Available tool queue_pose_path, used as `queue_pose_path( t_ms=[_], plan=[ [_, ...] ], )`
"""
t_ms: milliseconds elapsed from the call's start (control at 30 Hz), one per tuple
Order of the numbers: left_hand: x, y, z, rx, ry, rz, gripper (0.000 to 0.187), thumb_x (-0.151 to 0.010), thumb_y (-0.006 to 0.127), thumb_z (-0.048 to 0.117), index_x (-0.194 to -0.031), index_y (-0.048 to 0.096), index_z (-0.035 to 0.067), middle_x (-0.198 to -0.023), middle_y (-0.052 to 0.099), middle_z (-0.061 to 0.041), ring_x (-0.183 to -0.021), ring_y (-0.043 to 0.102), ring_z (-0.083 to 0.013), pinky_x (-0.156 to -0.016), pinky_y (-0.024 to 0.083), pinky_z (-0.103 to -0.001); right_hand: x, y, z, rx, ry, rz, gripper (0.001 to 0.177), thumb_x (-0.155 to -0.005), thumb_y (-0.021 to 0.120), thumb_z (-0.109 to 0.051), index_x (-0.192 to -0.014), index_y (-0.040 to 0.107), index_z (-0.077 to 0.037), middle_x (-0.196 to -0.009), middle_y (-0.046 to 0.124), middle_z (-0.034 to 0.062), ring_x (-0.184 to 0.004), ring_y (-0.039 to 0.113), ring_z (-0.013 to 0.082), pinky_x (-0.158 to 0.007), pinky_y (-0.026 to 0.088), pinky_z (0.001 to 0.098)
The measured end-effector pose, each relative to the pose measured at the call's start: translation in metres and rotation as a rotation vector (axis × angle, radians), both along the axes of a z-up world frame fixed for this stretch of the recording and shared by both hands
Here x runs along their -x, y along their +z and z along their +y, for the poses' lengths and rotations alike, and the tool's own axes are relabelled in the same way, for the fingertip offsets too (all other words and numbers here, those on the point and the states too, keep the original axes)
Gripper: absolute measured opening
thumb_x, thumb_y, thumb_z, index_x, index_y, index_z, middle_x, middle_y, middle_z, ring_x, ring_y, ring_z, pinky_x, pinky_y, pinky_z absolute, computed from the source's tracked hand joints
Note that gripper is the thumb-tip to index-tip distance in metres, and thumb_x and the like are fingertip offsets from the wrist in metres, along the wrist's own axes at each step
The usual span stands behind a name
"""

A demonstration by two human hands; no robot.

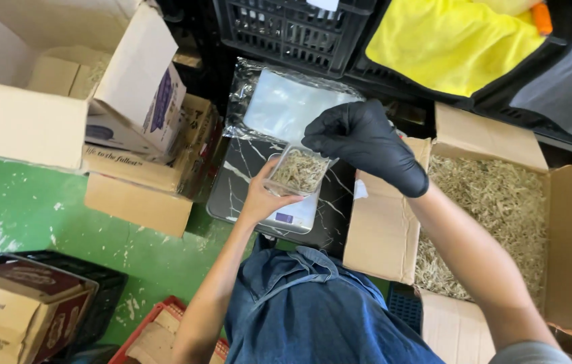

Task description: The person uses a plastic container to scoop dried ingredients from a box, weighs them on a digital scale, and transfers them into plastic bags.

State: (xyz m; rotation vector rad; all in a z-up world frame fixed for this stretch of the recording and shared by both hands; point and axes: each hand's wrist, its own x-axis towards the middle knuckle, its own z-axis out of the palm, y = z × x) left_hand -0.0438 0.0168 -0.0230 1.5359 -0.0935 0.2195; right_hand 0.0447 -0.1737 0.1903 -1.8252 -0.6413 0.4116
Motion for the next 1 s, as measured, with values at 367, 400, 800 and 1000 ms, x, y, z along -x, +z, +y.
queue_pose_path(
  t_ms=[367, 400, 800, 1000],
  plan=[
    [0.017, 0.021, 0.040, -0.119, -0.027, 0.014, 0.114, -0.054, 0.103, 0.023, -0.150, 0.043, 0.011, -0.146, 0.056, -0.016, -0.141, 0.046, -0.0367, -0.115, 0.033, -0.057, 0.017, -0.020, -0.011, -0.075, -0.175, -0.040, 0.014, -0.091, 0.080, -0.005, -0.106, 0.078, -0.006, -0.098, 0.079, 0.0117, -0.090, 0.077, 0.0194, -0.086, 0.061, 0.0311],
    [0.020, 0.022, 0.042, -0.118, -0.028, 0.016, 0.114, -0.054, 0.103, 0.023, -0.150, 0.043, 0.011, -0.146, 0.056, -0.016, -0.141, 0.046, -0.0367, -0.115, 0.033, -0.057, 0.016, -0.021, -0.014, -0.073, -0.176, -0.038, 0.014, -0.091, 0.080, -0.005, -0.106, 0.078, -0.006, -0.098, 0.079, 0.0117, -0.090, 0.077, 0.0194, -0.086, 0.061, 0.0311],
    [0.043, 0.007, 0.046, -0.037, 0.053, 0.136, 0.102, -0.062, 0.098, 0.018, -0.148, 0.045, 0.007, -0.140, 0.058, -0.021, -0.137, 0.049, -0.0374, -0.113, 0.037, -0.056, 0.014, -0.019, -0.020, -0.086, -0.168, -0.086, 0.015, -0.092, 0.078, -0.001, -0.107, 0.077, -0.005, -0.105, 0.078, 0.0147, -0.101, 0.076, 0.0240, -0.094, 0.059, 0.0351],
    [0.050, -0.007, 0.046, -0.019, 0.075, 0.159, 0.093, -0.067, 0.095, 0.016, -0.147, 0.048, 0.009, -0.136, 0.062, -0.018, -0.134, 0.053, -0.0337, -0.111, 0.040, -0.054, 0.019, -0.018, -0.017, -0.090, -0.116, -0.095, 0.015, -0.094, 0.076, -0.003, -0.109, 0.077, -0.005, -0.107, 0.078, 0.0147, -0.102, 0.075, 0.0248, -0.094, 0.058, 0.0353]
  ],
)
